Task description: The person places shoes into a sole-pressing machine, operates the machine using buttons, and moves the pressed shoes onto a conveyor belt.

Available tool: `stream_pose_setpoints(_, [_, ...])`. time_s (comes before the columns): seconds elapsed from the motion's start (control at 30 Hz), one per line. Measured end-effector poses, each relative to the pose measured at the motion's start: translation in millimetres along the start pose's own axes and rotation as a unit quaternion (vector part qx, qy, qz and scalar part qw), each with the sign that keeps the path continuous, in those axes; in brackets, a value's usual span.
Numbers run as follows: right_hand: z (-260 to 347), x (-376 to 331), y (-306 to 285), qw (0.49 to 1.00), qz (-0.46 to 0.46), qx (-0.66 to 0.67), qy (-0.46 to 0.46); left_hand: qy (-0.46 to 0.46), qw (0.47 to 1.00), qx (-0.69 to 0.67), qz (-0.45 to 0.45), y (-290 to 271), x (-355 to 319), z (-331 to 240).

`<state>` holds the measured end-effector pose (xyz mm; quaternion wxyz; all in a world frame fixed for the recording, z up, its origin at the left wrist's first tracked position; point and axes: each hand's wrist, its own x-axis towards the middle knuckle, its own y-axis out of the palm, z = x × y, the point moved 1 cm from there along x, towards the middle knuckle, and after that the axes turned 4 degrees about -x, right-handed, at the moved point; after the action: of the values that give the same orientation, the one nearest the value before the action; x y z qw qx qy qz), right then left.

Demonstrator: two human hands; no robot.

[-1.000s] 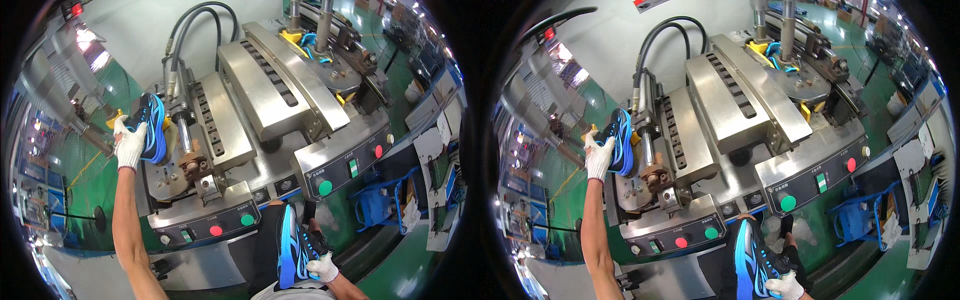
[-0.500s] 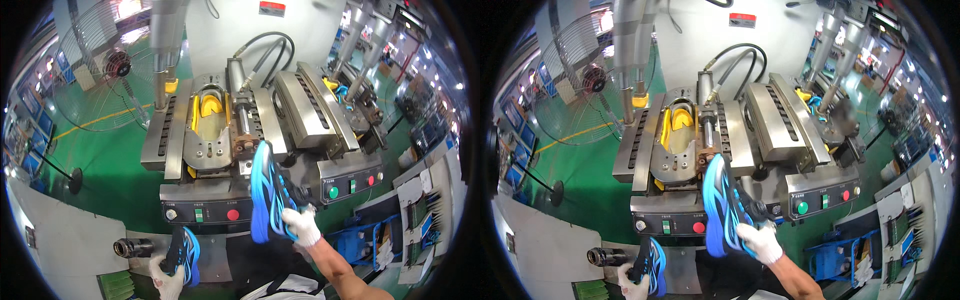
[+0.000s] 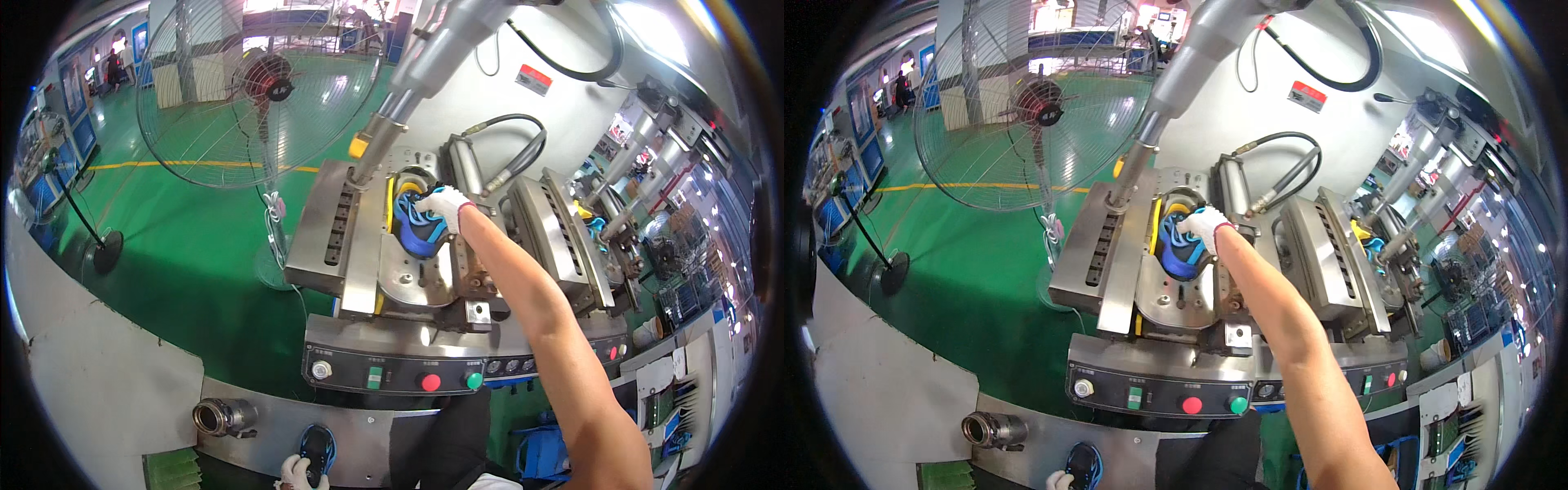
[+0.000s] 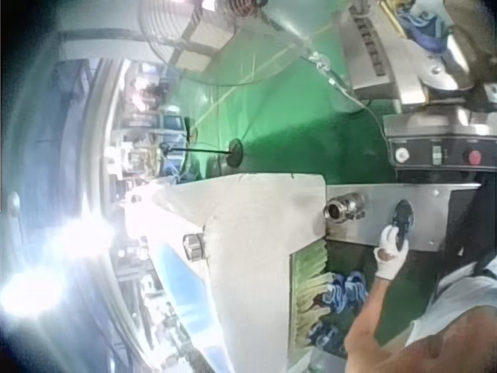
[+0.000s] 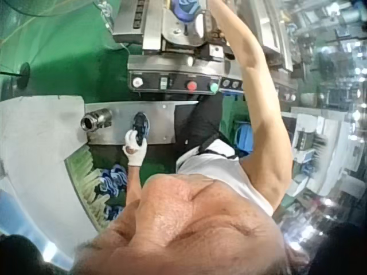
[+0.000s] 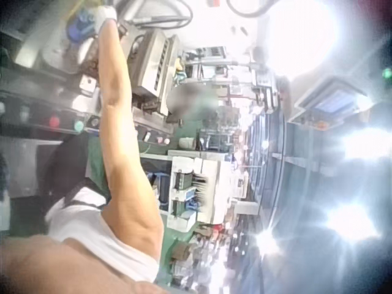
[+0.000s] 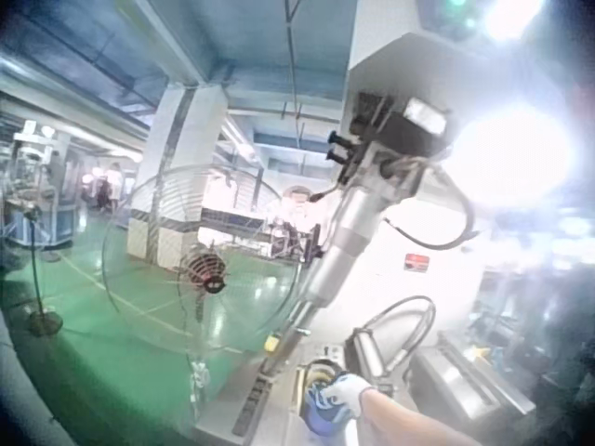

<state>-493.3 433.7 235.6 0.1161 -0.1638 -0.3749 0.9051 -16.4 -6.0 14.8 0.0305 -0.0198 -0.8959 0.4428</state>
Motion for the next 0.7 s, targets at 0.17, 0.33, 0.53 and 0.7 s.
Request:
stream_pose_setpoints(0.17, [-15, 43, 61, 0.955, -0.109, -0.272, -0.039, 0.022, 0.999, -0.025, -0.017, 2, 7, -1])
stream_pose_setpoints(0.33, [-69, 63, 79, 0.959, -0.203, -0.194, -0.041, 0.023, 0.998, -0.057, -0.015, 6, 10, -2])
stream_pose_setpoints(0.53, [-46, 51, 67, 0.965, -0.169, -0.200, -0.015, 0.000, 0.996, -0.064, -0.056, 15, 19, -13])
stream_pose_setpoints(0.7, [-18, -69, 48, 0.984, -0.110, -0.043, -0.130, -0.038, 0.994, -0.086, -0.061, 17, 17, -16])
